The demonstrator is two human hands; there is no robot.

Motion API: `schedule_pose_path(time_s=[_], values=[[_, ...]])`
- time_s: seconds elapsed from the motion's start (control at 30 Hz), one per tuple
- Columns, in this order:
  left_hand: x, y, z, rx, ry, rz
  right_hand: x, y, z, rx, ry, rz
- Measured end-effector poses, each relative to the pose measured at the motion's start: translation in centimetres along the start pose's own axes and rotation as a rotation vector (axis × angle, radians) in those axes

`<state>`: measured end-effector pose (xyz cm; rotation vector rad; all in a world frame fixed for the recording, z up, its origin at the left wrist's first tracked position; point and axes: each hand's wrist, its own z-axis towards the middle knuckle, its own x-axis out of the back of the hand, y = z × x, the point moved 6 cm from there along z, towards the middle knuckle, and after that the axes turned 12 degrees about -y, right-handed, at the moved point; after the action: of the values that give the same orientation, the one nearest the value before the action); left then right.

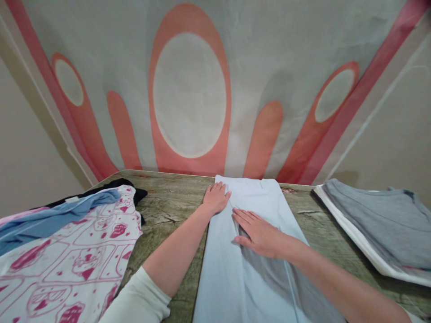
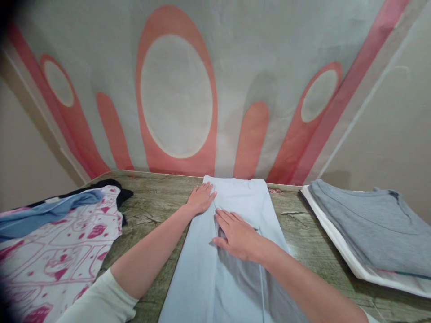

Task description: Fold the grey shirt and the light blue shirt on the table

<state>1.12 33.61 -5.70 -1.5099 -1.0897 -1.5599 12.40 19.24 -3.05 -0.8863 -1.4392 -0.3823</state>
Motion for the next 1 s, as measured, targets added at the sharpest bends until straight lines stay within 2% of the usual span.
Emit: schedule_pose_path(time_s=[0.07,0.13,0.27,0.33,0.43,0.63,0.83,0.93,1.0], values=[[0.1,0.0,0.0,0.002,0.003,0.007,0.3,0.9,0.0,0.008,-0.046,0.048],[0.2,0.0,-0.1,0.005,0.005,0.008,1.1,3.0,0.0,-0.038,-0.020,0.069],[0.1,-0.1,0.0,0.015,0.000,0.001,1.9,9.2,-0.4,-0.297,0.106,0.016],[0.0,-0.1,0.0,0.018,0.001,0.004,1.2,11.8,-0.8,-0.408,0.079,-0.011],[-0.1,-0.1,0.1,0.020,0.024,0.016,0.4,14.2,-1.6,-0.546,0.040,-0.051],[-0.2,-1.1,0.3,0.070,-0.004,-0.010,0.0,16.6,-2.3,-0.704,0.053,-0.082],[0.4,-3.0,0.5,0.109,-0.023,-0.028,-0.3,17.9,-2.5,-0.757,0.136,-0.093],[0.7,-3.2,0.4,0.111,0.009,-0.015,0.7,17.1,-2.4,-0.735,0.241,-0.150],[0.9,-3.0,0.4,0.121,0.031,-0.001,1.3,16.0,-2.0,-0.650,0.278,-0.181]])
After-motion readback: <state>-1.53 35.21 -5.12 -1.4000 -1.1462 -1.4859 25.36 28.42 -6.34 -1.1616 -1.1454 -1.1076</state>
